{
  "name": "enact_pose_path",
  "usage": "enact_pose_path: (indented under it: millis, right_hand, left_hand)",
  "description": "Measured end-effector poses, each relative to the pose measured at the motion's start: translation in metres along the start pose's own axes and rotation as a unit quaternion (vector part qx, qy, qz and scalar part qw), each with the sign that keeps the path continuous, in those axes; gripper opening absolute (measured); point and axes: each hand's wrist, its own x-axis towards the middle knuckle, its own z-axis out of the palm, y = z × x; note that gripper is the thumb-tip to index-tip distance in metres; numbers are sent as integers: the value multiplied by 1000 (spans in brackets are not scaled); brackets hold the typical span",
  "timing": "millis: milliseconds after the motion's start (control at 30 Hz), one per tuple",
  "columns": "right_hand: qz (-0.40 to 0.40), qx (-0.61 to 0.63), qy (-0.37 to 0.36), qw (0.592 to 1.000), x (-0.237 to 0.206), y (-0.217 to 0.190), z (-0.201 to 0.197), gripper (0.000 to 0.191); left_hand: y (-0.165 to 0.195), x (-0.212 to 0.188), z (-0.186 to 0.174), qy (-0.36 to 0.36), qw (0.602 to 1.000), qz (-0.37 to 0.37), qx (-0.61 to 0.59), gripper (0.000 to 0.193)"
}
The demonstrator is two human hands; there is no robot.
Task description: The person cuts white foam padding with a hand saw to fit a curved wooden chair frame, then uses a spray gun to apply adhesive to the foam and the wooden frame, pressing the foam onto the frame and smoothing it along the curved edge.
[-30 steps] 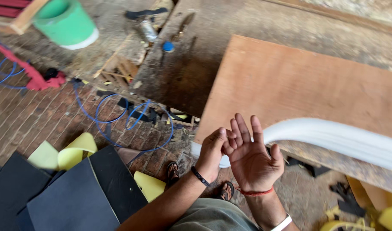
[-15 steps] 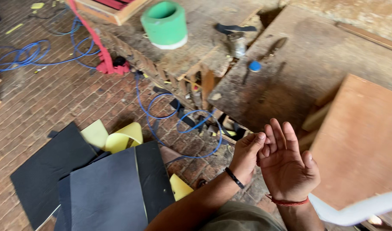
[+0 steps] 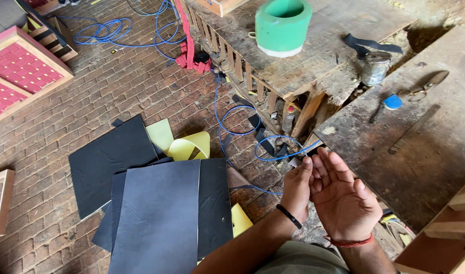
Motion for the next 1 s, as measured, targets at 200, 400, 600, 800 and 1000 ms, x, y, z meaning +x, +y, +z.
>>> enact_pose_path:
  millis: [200,400,600,800,1000]
  right_hand:
    - [23,28,-13,999,5,2,-7,63]
    - [-9,42,9,999,13,-9,-10,66]
    - [-29,70,33,997,39,-25,-22,68]
    - [-22,114,62,991,101,-47,-65,62]
    - [36,-212,207,954,220,-93,-178,38]
  left_hand:
    - [6,9,-16,-19,999,-27,43,55]
    - [4,24,-14,-82,994,-67,-7,45]
    - [0,55,-8,-123,988,-89,-38,37]
    - [6,106,9,-202,974,-87,-55,35]
    - [23,155,47,-105,968,-167,156,44]
